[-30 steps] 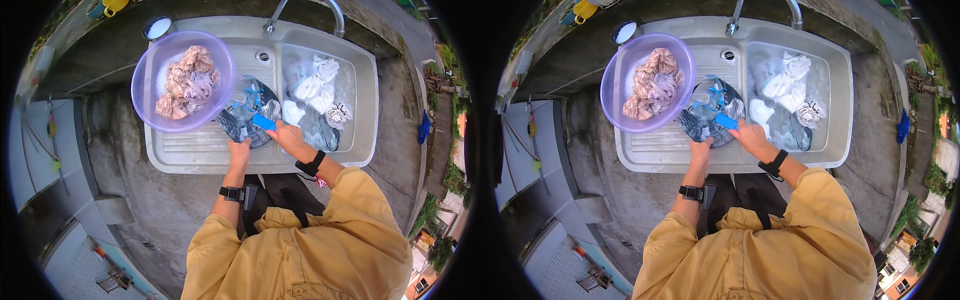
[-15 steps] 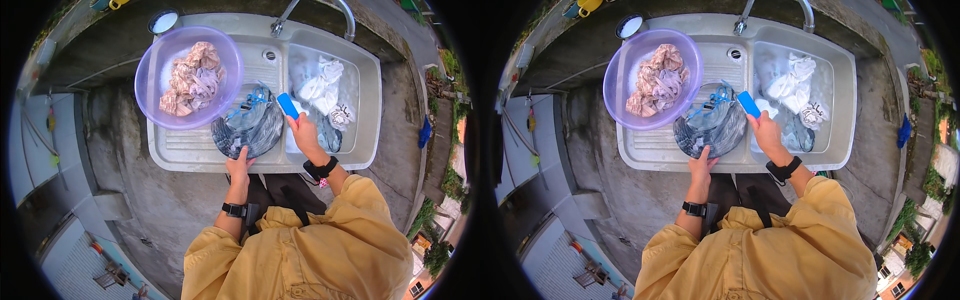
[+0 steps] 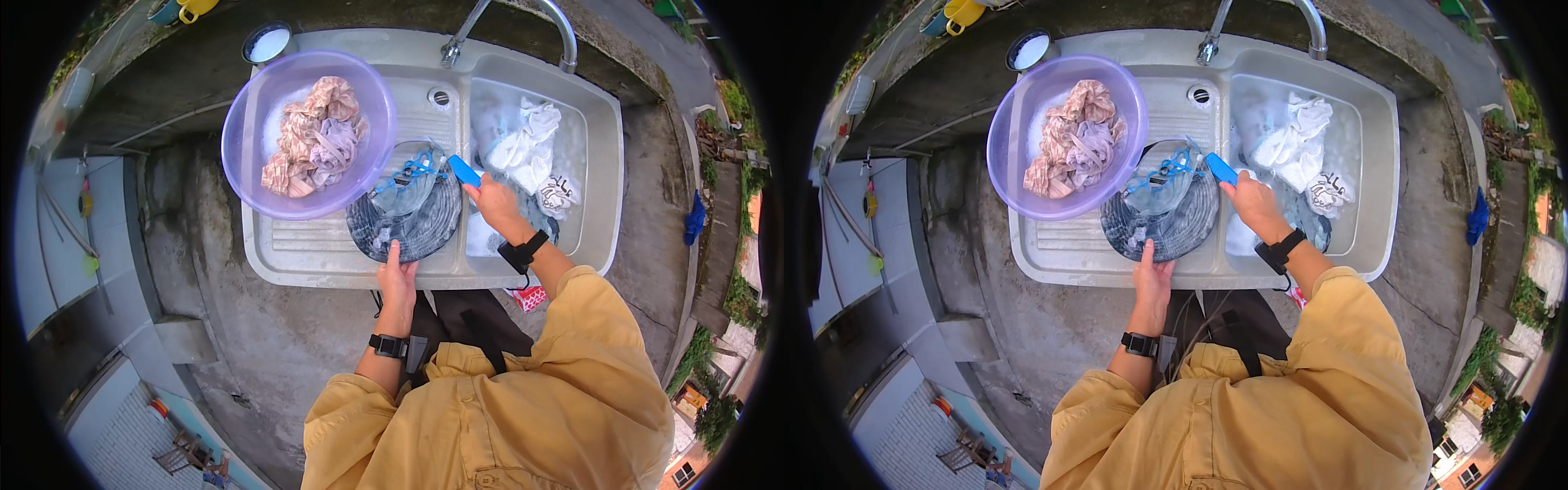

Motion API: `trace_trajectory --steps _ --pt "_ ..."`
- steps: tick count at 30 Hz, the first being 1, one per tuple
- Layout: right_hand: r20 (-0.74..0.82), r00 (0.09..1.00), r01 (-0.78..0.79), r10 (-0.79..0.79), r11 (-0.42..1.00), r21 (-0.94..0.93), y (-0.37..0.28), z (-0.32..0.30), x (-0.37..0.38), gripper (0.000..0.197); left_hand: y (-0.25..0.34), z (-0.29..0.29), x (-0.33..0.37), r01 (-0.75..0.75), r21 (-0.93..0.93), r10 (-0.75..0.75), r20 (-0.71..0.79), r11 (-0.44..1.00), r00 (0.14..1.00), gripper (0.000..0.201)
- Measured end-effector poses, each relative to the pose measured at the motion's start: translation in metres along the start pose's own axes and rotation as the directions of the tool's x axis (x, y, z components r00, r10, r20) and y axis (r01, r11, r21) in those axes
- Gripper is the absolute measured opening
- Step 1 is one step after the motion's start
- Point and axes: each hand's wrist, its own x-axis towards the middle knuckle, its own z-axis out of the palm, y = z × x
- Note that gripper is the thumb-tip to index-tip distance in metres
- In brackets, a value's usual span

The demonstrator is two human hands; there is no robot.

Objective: The person rubs a cloth item in a bowl of soapy water and then scrubs a cap with a small brush by a sink.

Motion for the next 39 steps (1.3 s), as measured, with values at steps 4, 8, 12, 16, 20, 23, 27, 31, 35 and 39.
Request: trace_trajectory --steps 4,8,12,16,20,23,27,31,35,39 --pt "-0.071 0.979 -0.171 0.189 0.963 0.207 0.0 0.004 -0.02 0.043 -0.021 0.015 0.001 0.127 0.021 -0.128 0.133 0.992 0.983 0.033" --pt "-0.008 0.983 0.183 -0.185 0.959 0.219 -0.026 0.006 -0.085 0.041 -0.029 0.016 0.008 0.201 -0.116 -0.173 0.216 0.973 0.961 0.027" --pt "0.109 0.948 0.29 -0.298 0.953 0.086 -0.009 0.015 -0.067 0.042 -0.031 0.015 0.008 0.079 0.165 -0.081 0.01 0.983 0.997 0.024" --pt "0.003 0.99 0.142 -0.143 0.985 0.093 0.001 0.015 -0.035 0.044 -0.011 0.022 -0.001 -0.077 0.297 0.047 0.109 0.952 0.993 0.028" --pt "0.145 0.964 0.203 -0.225 0.967 0.153 -0.031 0.026 -0.092 0.042 -0.006 0.027 -0.001 -0.008 0.327 -0.006 0.042 0.945 0.999 0.031" --pt "0.129 0.966 0.209 -0.222 0.972 0.106 -0.002 0.006 -0.049 0.041 -0.003 0.023 -0.001 -0.073 0.411 0.034 0.1 0.909 0.994 0.031" --pt "0.068 0.991 0.11 -0.114 0.992 0.066 0.01 -0.007 -0.012 0.042 0.004 0.022 0.001 -0.076 0.391 0.051 0.073 0.917 0.996 0.027" --pt "0.101 0.994 -0.067 0.044 0.969 0.239 -0.003 0.013 -0.028 0.044 -0.033 0.034 0.0 0.064 0.114 -0.077 0.116 0.991 0.99 0.027" --pt "0.274 0.961 -0.028 -0.043 0.968 0.25 -0.025 0.02 -0.081 0.043 -0.043 0.033 0.011 0.129 0.167 -0.144 0.079 0.977 0.986 0.029" --pt "0.218 0.969 0.088 -0.119 0.985 0.147 -0.009 0.009 -0.058 0.044 -0.043 0.023 -0.002 0.124 0.262 -0.156 0.103 0.957 0.982 0.029"
